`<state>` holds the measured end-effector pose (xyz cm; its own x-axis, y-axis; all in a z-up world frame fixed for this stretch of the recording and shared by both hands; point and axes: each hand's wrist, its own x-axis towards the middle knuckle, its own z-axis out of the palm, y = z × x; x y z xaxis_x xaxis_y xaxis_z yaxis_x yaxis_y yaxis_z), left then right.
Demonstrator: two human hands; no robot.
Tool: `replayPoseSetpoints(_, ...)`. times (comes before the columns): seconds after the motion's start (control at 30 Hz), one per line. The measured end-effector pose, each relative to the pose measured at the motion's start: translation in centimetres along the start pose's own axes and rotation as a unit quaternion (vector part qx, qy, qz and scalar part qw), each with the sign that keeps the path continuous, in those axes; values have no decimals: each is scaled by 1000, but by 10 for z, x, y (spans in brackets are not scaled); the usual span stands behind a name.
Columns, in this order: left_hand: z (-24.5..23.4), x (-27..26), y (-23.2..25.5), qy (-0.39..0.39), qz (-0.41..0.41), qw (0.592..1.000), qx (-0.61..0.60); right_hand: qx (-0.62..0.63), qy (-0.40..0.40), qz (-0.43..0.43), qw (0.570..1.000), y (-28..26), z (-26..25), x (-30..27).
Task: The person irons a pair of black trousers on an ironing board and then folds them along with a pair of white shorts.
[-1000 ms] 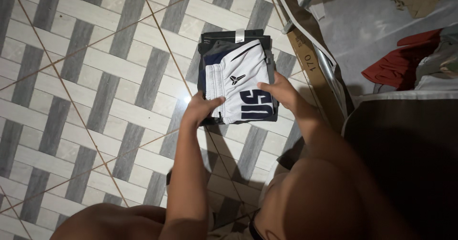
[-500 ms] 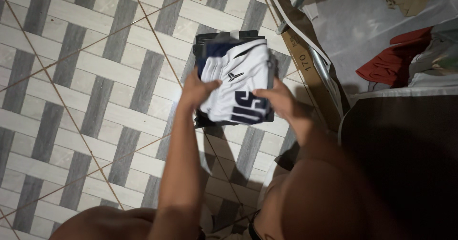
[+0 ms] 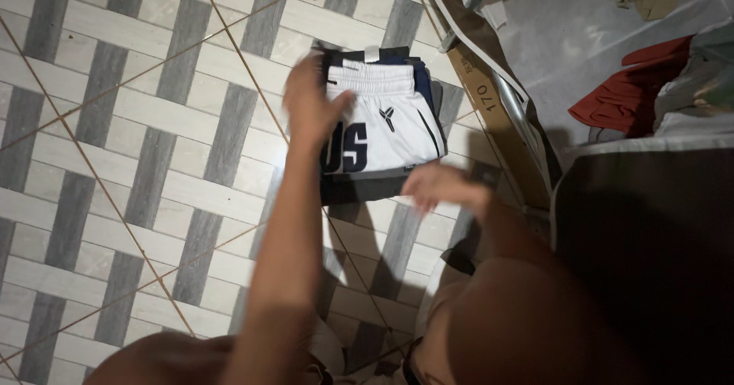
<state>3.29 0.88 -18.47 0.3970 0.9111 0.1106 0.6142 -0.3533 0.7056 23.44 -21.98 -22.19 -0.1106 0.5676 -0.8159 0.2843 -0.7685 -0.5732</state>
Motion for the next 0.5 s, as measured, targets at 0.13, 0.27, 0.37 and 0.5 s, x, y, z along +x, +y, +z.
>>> replayPoseSetpoints(0.13,26,-66,-34,68,-240,948,-199,17,263,-47,963,12,-32,32)
replayPoseSetpoints(0.27,36,-76,-34,36,-239,969,-61,120,313,-150,930,-18,-35,37)
replayPoseSetpoints(0.37,36,-64,-37,-12,-276,959,-58,228,222,-154,935,-33,-28,38)
replayPoseSetpoints(0.5,43,-54,-36,65,-264,958,89,84,327,-127,933,-42,-22,31)
